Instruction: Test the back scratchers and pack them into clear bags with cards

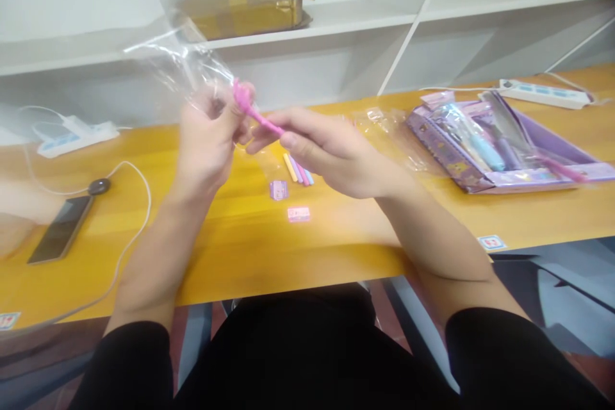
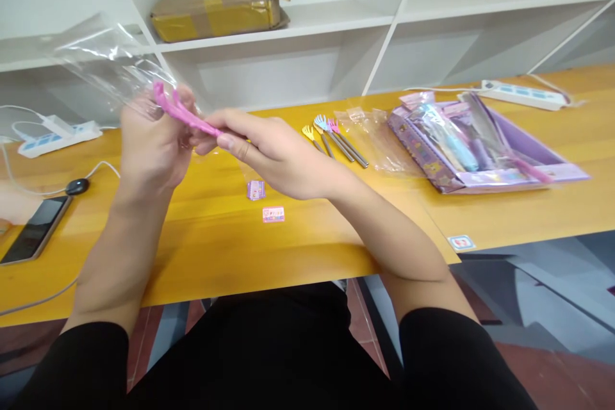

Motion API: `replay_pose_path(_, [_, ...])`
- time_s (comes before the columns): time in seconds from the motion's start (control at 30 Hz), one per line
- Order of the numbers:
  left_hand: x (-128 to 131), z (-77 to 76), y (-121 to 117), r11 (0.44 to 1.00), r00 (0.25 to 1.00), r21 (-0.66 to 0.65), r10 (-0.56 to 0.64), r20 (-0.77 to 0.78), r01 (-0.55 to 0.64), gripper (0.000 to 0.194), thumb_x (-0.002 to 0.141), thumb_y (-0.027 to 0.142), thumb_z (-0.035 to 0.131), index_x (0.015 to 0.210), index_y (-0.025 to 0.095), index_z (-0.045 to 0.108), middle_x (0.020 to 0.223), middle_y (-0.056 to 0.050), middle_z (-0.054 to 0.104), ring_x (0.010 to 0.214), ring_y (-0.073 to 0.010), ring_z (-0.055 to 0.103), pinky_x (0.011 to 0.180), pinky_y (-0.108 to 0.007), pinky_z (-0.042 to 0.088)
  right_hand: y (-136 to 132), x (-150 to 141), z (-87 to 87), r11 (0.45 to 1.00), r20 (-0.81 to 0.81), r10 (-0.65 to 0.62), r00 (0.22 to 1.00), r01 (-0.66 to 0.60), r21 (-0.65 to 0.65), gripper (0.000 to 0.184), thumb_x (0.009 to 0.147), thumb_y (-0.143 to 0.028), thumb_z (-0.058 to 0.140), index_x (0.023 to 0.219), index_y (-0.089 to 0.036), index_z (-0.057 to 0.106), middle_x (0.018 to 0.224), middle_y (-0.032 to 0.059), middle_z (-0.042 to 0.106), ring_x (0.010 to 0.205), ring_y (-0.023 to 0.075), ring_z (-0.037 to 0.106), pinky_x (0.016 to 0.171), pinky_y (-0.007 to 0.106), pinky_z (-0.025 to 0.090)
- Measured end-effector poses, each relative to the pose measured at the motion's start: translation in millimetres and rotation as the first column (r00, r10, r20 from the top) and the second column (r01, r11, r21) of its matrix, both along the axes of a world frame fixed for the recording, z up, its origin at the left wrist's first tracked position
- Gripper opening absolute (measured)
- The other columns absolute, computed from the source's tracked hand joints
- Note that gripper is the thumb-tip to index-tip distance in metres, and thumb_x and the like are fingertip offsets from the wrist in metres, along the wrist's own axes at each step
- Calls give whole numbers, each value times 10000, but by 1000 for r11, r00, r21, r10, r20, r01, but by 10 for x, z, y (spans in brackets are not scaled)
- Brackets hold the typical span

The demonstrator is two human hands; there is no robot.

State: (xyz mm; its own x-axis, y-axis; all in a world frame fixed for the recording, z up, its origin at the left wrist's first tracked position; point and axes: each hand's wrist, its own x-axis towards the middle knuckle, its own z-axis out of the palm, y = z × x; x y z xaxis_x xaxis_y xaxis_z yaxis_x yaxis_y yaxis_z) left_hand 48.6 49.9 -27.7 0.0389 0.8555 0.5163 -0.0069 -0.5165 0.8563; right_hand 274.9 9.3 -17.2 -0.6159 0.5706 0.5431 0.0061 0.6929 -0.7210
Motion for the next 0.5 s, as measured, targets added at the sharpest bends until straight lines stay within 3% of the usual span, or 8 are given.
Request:
replay_pose_path(0.1, [-62,58,-16,1000,999,-17,-9,35,10,624,862,777,940,834,254,602,745,7,589,680,-151,583,582,-312,429,103,8,-19,999,-7,9,1000,-9,-30,438,1195,-631,588,1369,-289,800,1345,56,815,1301,217,750,1191,361,578])
replay_pose_path(0.23, [-151,100,25,998,997,-51,-41,69,45,598,919,752,905,831,253,587,891,-29,672,782,-164,651,592,-301,448,223,87,-42,996,0,37,999,-36,-81,466,1190,-626,617,1390,-242,791,1120,52,843,1024,169,761,927,273,603])
replay_pose_path(0.4, [-82,66,31,992,973,-70,-90,211,107,536,906,674,956,779,264,636,844,-29,654,730,-158,607,558,-294,444,287,145,-90,974,28,163,986,-156,-167,452,1235,-539,576,1401,-163,763,858,11,790,643,77,620,561,183,416])
replay_pose_path(0.5, [19,54,-8,978,940,-94,-147,306,184,523,898,643,977,745,257,660,801,-27,648,667,-142,563,523,-277,443,290,137,-113,943,1,237,971,-230,-240,505,1246,-555,547,1291,-106,774,787,11,755,524,47,508,464,180,308])
